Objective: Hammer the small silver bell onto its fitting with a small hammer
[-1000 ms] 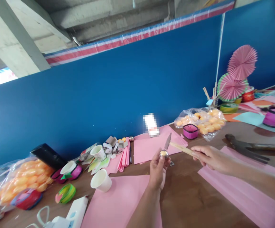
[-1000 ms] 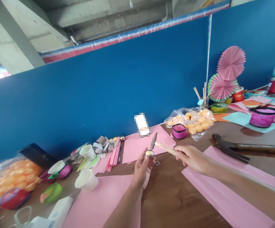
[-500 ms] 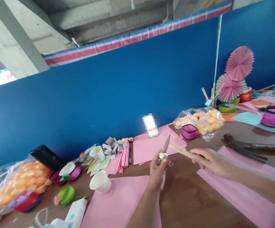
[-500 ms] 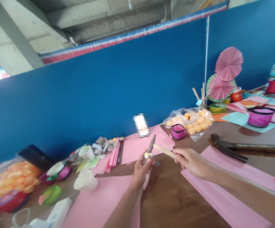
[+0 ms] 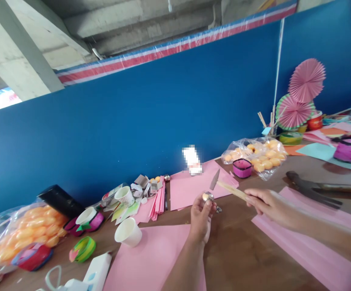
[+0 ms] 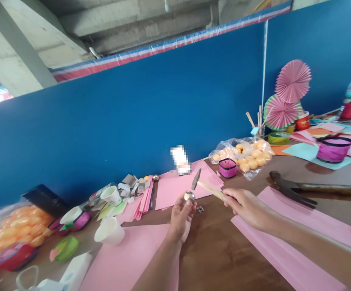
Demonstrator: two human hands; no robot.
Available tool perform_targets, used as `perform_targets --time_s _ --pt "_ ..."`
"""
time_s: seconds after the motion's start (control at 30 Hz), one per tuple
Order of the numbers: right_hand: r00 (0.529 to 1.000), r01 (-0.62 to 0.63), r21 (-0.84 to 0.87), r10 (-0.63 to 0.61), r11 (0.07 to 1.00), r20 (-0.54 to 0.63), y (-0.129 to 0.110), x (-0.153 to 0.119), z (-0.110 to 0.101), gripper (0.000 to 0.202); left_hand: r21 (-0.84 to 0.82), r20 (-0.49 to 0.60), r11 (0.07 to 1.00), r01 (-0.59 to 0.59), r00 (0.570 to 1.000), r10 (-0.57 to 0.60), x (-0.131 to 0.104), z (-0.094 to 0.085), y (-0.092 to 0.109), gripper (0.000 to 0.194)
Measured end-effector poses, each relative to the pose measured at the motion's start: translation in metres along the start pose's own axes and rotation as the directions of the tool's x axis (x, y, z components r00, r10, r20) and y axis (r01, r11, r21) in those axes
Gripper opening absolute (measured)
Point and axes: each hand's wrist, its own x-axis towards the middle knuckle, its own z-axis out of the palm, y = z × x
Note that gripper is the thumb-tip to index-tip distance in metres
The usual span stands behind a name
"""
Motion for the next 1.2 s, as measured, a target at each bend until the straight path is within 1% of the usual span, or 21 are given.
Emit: perform_targets --time_s 0.1,0.23,0.33,0.4,0.5,0.57,0.67,0.8,0.9,1.03,1.2 --pt "1.0 0.015 -0.021 -0.015 1.0 -0.002 0.003 -0.001 0.003 0.031 0.003 0.005 1.0 0.007 1.0 -0.007 0.0 -0.001 0.0 0.03" --pt "0.996 0.025 -0.019 -0.027 0.999 -0.085 0.007 -0.002 0.009 0.029 -0.026 -0.028 0.999 0.038 0.999 -0.039 0.002 -0.002 0.0 0.027" --pt "0.995 0.049 -0.024 -0.05 0.999 -0.082 0.007 -0.003 0.014 0.027 -0.04 -0.05 0.998 0.052 0.997 -0.054 0.002 -0.002 0.0 0.027" --pt "0.995 0.058 -0.03 -0.06 0.998 -0.083 0.008 -0.004 0.018 0.027 -0.043 -0.043 0.997 0.059 0.997 -0.061 0.001 -0.002 0.0 0.027" --pt "0.986 0.062 -0.032 -0.067 0.998 -0.15 0.009 -0.003 0.022 0.028 -0.035 -0.016 0.997 0.068 0.997 -0.069 0.001 -0.002 0.0 0.029" --pt "0.982 0.075 -0.04 -0.08 0.996 -0.172 0.009 -0.003 0.024 0.028 -0.03 -0.002 0.997 0.074 0.997 -0.074 0.001 -0.002 0.0 0.029" --pt "0.98 0.089 -0.059 -0.097 0.994 -0.173 0.008 -0.003 0.024 0.028 -0.048 -0.001 0.996 0.081 0.997 -0.081 0.002 -0.002 0.0 0.029" --pt "0.973 0.099 -0.071 -0.112 0.993 -0.203 0.007 -0.005 0.024 0.029 -0.082 -0.02 0.991 0.103 0.994 -0.105 0.004 -0.003 -0.001 0.029" --pt "0.972 0.115 -0.095 -0.131 0.989 -0.193 0.007 -0.005 0.025 0.027 -0.091 -0.029 0.991 0.101 0.994 -0.104 0.004 -0.003 0.0 0.03" --pt "0.963 0.126 -0.117 -0.15 0.985 -0.225 0.008 -0.007 0.026 0.026 -0.102 -0.025 0.99 0.1 0.994 -0.103 0.003 -0.003 0.0 0.03" --pt "0.957 0.164 -0.173 -0.2 0.971 -0.211 0.009 -0.01 0.03 0.026 -0.12 -0.057 0.985 0.126 0.989 -0.134 0.003 -0.002 0.001 0.031"
